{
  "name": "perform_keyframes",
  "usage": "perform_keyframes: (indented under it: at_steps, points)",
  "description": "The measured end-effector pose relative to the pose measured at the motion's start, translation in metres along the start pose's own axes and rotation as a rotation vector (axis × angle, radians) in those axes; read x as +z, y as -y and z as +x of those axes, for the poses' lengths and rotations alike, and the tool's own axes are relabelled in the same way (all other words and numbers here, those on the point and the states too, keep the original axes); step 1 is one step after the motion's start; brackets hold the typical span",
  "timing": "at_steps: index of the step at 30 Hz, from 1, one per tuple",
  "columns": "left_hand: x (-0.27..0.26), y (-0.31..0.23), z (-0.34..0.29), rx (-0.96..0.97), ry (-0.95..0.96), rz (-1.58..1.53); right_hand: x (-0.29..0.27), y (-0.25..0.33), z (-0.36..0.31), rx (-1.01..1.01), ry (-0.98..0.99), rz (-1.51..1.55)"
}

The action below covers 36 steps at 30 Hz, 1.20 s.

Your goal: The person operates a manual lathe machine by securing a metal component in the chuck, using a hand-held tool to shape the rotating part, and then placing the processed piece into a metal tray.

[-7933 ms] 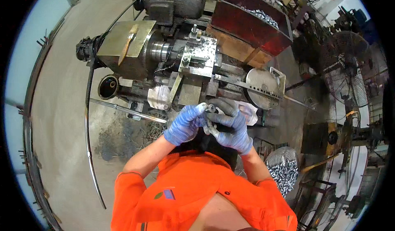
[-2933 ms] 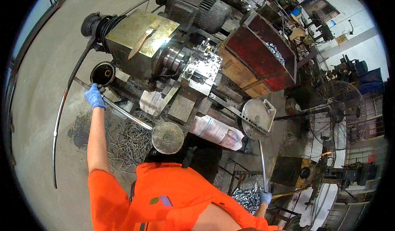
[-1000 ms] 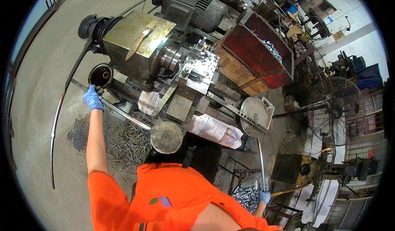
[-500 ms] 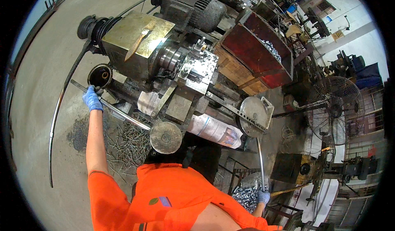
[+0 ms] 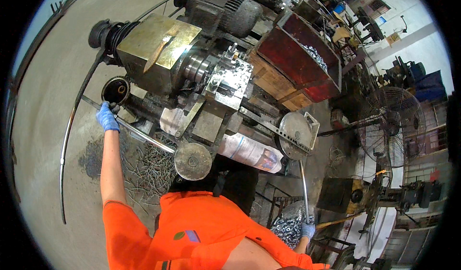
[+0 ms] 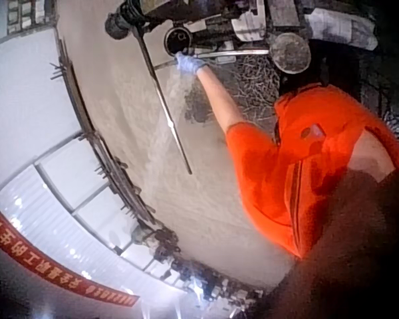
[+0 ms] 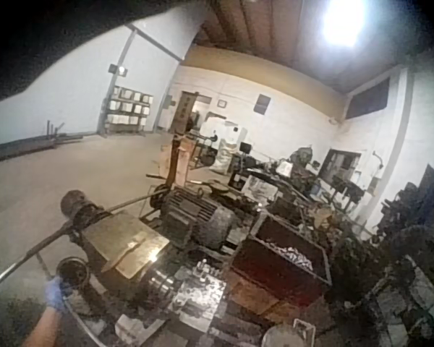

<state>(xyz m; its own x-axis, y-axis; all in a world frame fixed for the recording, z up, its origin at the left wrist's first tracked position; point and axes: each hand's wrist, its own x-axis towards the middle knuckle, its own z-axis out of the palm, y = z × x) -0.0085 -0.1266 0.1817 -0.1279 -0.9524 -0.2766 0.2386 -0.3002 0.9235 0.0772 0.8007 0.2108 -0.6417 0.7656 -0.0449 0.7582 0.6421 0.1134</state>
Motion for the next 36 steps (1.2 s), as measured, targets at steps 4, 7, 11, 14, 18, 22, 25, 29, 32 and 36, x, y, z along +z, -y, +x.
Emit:
perform_keyframes:
  at_steps: [4,7,11,14,18,22,25,29,32,36]
  points:
    - [-0.006,0.003,0.006,-0.001,0.016,-0.017,-0.009,0.011,-0.008,-0.001,0.022,-0.005]
    - [-0.004,0.008,0.010,-0.003,0.024,-0.049,-0.002,-0.002,-0.004,-0.017,-0.007,0.027]
    - [-0.008,0.006,0.009,0.000,0.018,-0.036,-0.005,0.007,-0.009,0.023,-0.014,0.022]
    - [-0.002,0.002,0.002,-0.008,0.019,-0.036,0.010,-0.003,0.000,0.046,-0.057,-0.002]
    - [-0.005,0.005,0.007,-0.014,0.017,-0.024,0.019,-0.014,0.008,0.026,-0.052,0.010]
    - [-0.002,0.007,0.010,-0.026,0.016,-0.013,0.026,-0.022,0.011,0.012,-0.036,0.023]
    - [-0.006,0.004,0.008,-0.034,0.006,-0.010,0.010,-0.004,-0.003,0.012,-0.044,0.002]
    - [-0.003,0.002,0.003,-0.029,0.004,-0.035,-0.002,0.005,-0.012,0.018,-0.003,-0.006]
    - [0.000,0.002,0.002,-0.029,0.000,-0.052,-0.004,0.006,-0.017,0.060,-0.022,-0.019]
    - [-0.006,0.003,0.005,-0.016,-0.001,-0.050,-0.034,0.035,-0.040,0.076,0.007,-0.030]
